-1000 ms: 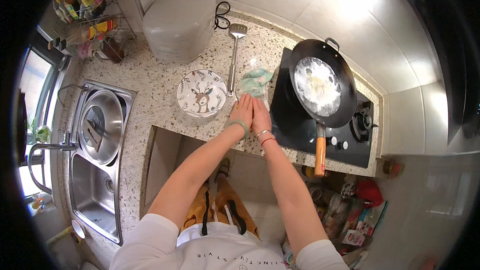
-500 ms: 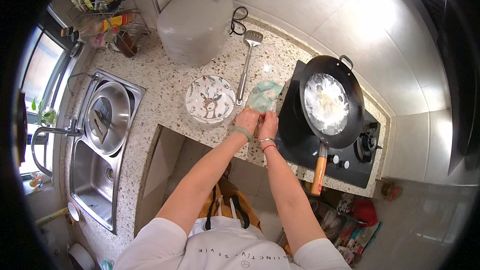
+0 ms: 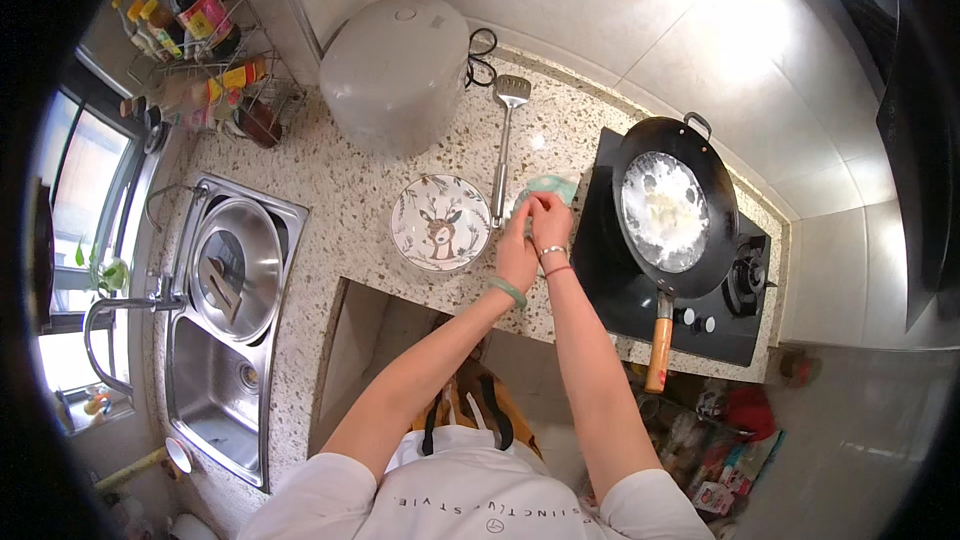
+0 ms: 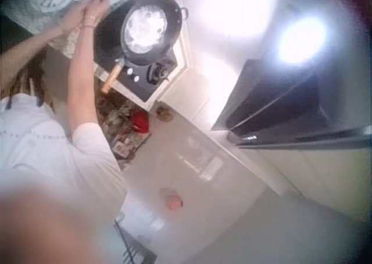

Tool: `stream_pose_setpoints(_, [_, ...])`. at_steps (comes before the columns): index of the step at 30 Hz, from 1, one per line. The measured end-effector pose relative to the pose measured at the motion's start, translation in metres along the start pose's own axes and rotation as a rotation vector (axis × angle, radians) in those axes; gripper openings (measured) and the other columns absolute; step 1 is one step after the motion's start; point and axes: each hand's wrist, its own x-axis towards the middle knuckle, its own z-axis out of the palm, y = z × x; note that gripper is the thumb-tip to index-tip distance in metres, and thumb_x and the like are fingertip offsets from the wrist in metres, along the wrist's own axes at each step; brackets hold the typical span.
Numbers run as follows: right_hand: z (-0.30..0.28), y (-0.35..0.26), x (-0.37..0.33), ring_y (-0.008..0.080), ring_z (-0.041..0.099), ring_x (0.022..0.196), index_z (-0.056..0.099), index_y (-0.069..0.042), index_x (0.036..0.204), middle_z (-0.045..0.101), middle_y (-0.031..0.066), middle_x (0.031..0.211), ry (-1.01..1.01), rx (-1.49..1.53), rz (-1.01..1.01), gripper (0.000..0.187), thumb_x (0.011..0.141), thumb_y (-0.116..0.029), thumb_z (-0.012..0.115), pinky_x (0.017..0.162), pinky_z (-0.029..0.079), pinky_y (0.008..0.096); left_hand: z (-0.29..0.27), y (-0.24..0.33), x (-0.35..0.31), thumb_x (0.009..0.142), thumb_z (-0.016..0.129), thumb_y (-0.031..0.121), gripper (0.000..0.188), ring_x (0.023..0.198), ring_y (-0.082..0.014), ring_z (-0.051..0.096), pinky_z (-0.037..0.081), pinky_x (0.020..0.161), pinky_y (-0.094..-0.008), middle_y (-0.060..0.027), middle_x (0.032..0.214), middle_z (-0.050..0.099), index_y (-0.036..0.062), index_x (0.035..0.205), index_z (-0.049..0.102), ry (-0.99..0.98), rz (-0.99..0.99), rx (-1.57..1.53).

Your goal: The person cracks two eggs into a wok containing boiling water and dumplings. They then add salt from a container using a spoon and stir the contents with a spatula. The person also retrieves a plastic bag from the counter, ties it, and places it into a refrigerator drawer before returning to stir the wok.

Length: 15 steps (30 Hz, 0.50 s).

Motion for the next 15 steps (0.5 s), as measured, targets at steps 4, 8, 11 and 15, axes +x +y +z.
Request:
stream_pose_setpoints(4, [0.032, -0.008, 0.026, 0.0181, 0.063, 0.067, 0.067, -0.002, 0.090, 0.067, 0.0130, 0.081, -0.075, 0.001, 0.038, 0.017, 0.080, -0.015, 0.062, 0.062, 0.050, 0.0297, -0.012, 0.006, 0.040, 0.079, 0.037, -0.006, 0.054, 0.114, -0.0303, 0.049, 0.039, 0.094, -0.0332, -0.0196, 0.126, 0.049, 0.0033, 0.132, 0.039, 0.077, -0.136, -0.155])
stream_pose_setpoints(8, [0.049, -0.018, 0.032, 0.0236, 0.063, 0.078, 0.061, -0.002, 0.095, 0.065, 0.0148, 0.087, -0.140, 0.001, 0.150, 0.019, 0.080, -0.014, 0.060, 0.066, 0.049, 0.0343, -0.022, -0.003, 0.085, 0.080, 0.042, -0.001, 0.053, 0.115, -0.0278, 0.050, 0.040, 0.094, -0.0330, -0.0189, 0.128, 0.049, 0.0002, 0.133, 0.039, 0.104, -0.261, -0.134])
stream_pose_setpoints(11, [0.060, -0.001, 0.037, 0.0339, 0.060, 0.088, 0.057, -0.002, 0.096, 0.062, 0.0197, 0.092, -0.184, -0.213, 0.053, 0.023, 0.078, -0.016, 0.060, 0.071, 0.048, 0.0388, -0.021, -0.006, 0.104, 0.079, 0.046, 0.002, 0.055, 0.115, -0.0276, 0.050, 0.038, 0.096, -0.0325, -0.0183, 0.128, 0.049, -0.0005, 0.133, 0.037, 0.140, -0.285, -0.060])
stream_pose_setpoints(15, [0.068, -0.011, 0.033, 0.0377, 0.057, 0.091, 0.054, -0.002, 0.098, 0.058, 0.0204, 0.097, -0.192, -0.390, 0.039, 0.027, 0.077, -0.016, 0.062, 0.076, 0.047, 0.0429, -0.029, -0.008, 0.112, 0.079, 0.046, 0.003, 0.056, 0.116, -0.0283, 0.049, 0.037, 0.096, -0.0324, -0.0201, 0.132, 0.045, -0.0006, 0.134, 0.036, 0.094, -0.339, -0.108])
